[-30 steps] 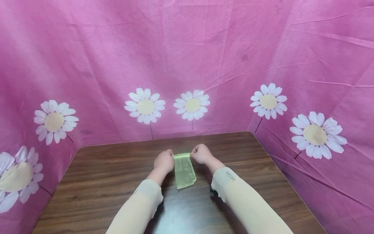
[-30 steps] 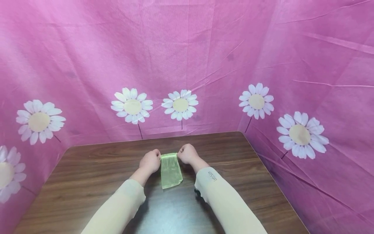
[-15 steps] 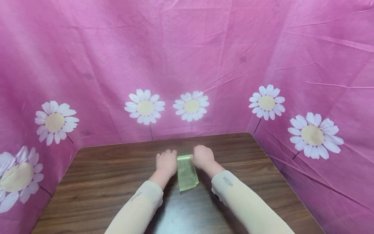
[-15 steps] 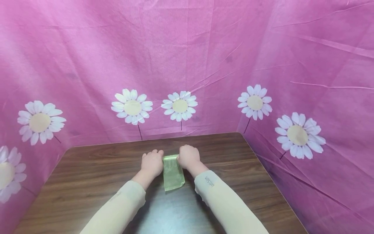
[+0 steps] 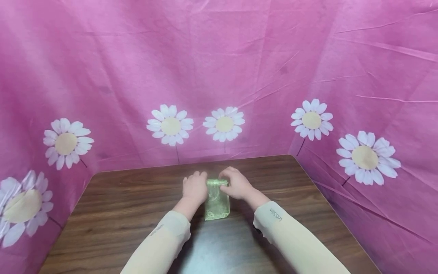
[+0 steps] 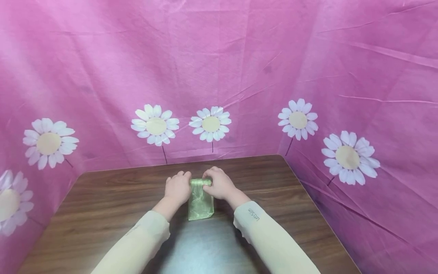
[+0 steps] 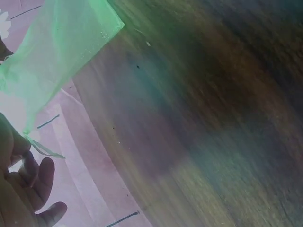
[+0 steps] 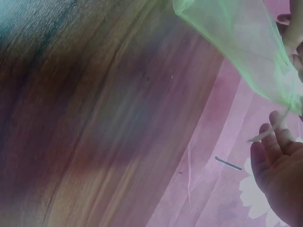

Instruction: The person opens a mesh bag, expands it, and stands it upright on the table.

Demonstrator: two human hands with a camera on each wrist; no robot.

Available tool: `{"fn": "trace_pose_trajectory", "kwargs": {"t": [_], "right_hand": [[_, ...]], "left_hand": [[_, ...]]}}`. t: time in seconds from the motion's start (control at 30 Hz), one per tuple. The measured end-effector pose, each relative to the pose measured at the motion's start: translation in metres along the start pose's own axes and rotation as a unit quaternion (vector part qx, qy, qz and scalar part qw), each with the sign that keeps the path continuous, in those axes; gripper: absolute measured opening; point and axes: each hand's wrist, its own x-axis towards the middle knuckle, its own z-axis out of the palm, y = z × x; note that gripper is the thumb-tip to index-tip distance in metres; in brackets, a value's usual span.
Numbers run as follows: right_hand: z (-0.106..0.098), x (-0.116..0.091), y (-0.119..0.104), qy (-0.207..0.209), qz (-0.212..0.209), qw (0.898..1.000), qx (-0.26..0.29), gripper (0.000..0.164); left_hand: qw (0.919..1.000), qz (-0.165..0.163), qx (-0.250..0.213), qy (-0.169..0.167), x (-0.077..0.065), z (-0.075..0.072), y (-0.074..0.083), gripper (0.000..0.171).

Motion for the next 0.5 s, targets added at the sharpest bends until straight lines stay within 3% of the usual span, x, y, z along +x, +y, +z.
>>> {"fn": "trace_pose_trajectory", "kwargs": {"t": [0.23, 0.33, 0.43, 0.5], "right_hand": [[0.0018, -0.0013, -0.0003, -0.032, -0.001, 0.999, -0.008, 0.015], [0.0009, -0.0008, -0.0008, -0.042, 0.007, 0.999, -0.011, 0.012], [-0.0006, 0.0006, -0.0020, -0.045, 0.013, 0.999, -0.006, 0.007], [-0.0011, 0.0020, -0.0024, -0.046, 0.014, 0.999, -0.003, 0.006]], "left_hand": [[0.9994, 0.012, -0.025, 0.019, -0.0028, -0.0042, 0.0007, 0.020], [0.9948, 0.057, -0.069, 0.047, -0.0036, -0.0043, -0.0020, 0.031], [0.9826, 0.125, -0.122, 0.062, -0.0042, -0.0054, -0.0031, 0.041], [0.9753, 0.160, -0.141, 0.058, -0.0041, -0.0071, -0.0025, 0.039]]}}
